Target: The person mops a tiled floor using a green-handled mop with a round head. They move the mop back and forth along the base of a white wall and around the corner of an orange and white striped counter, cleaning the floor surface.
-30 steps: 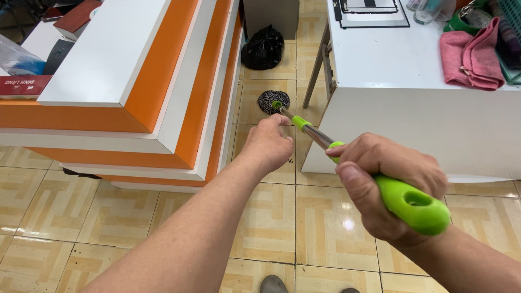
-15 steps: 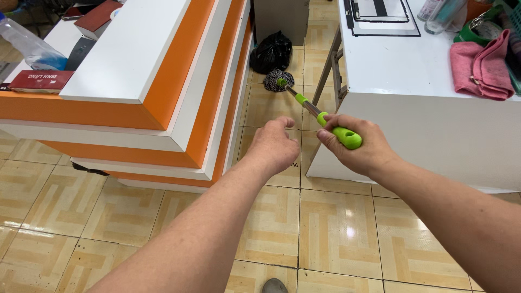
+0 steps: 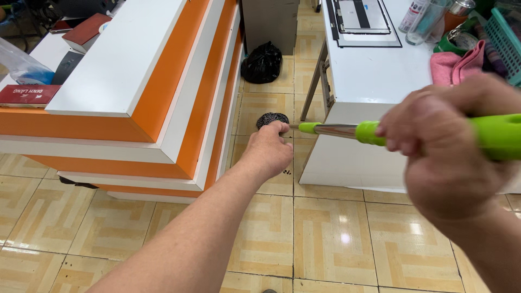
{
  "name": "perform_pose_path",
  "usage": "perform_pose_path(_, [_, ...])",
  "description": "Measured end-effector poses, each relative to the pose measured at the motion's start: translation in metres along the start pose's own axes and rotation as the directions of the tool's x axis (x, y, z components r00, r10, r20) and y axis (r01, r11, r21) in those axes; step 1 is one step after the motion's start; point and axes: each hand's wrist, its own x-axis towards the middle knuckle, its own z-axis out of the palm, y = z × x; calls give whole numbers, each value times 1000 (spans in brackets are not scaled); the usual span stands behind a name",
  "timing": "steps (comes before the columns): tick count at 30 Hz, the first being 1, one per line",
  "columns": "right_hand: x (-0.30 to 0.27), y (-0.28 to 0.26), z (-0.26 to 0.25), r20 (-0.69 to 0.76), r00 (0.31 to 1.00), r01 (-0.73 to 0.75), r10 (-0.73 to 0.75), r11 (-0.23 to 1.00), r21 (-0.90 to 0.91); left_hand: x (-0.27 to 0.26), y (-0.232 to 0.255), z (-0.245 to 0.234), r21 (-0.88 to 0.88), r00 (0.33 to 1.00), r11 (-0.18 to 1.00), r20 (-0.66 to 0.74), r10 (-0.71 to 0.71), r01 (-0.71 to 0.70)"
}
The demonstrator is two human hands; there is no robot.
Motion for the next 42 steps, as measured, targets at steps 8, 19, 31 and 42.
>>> perform_pose_path(8, [-18,96,49,110,960,-211,259,921,-326,-13,-4,-4,-12,999,999,16,-37,37])
perform_pose_path(19, [-16,59,22,17,965,-250,262,937,-244,-27,-6,6,14,998,999,39,-44,43])
perform_pose_path(31, [-37,65,26,84,993,-63,84,973,-223,-19,-11,-1,-9,999,999,25,-38,39])
perform_pose_path(42, [-20,100,18,39,892,-415,450,850,-325,-28,-12,7,0,995,997,59,-75,75])
